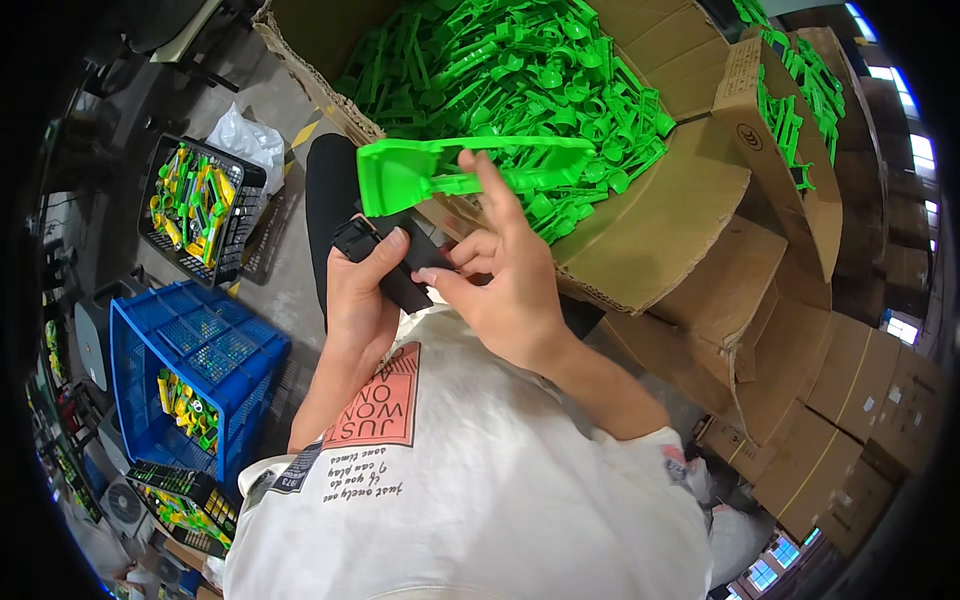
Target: The person assembles plastic casings by taking green casing pieces from a box, inserting black panels into them by hand, and placing the assembled pieces into another box.
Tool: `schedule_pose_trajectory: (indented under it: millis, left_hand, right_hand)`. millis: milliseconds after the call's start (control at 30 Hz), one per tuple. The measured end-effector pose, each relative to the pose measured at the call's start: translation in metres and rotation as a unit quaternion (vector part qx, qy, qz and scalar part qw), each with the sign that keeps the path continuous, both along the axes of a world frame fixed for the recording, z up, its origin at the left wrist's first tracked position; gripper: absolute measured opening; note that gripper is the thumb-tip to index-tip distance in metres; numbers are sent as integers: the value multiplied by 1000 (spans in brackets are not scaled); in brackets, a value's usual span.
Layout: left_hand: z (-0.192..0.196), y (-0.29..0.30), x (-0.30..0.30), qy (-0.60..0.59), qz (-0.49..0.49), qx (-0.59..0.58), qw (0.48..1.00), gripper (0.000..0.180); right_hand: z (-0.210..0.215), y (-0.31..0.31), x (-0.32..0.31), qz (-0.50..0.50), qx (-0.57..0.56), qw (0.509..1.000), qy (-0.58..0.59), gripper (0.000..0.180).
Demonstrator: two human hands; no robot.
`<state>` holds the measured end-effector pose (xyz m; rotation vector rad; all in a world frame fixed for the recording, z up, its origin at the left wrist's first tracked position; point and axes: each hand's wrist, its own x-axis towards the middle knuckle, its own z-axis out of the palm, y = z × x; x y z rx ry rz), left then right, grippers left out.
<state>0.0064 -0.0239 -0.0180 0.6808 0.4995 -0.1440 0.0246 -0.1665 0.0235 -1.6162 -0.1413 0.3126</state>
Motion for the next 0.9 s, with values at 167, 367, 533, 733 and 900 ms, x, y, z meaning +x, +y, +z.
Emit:
schedule_pose_trajectory:
  millis: [167,367,533,733,900]
  left_hand:
    - [5,3,-3,-37,7,150,988,15]
    - [23,29,2,-291,62,538,788,25]
    - [32,29,2,-377,46,584,717,30]
    - [32,25,1,-404,91,615,671,33]
    - [27,22,-1,-448,133,650,600,36]
  right_hand:
    - [-9,-9,-9,-34,15,995,-88,98]
    - [-33,-27,-12,12,-60,941,-333,93]
    - [-46,-43,-35,50,-155,920,-358,82]
    - [-20,-29,-25,20,-193,858,-476,84]
    - [-16,-31,-30,30,-189,874,-446,81]
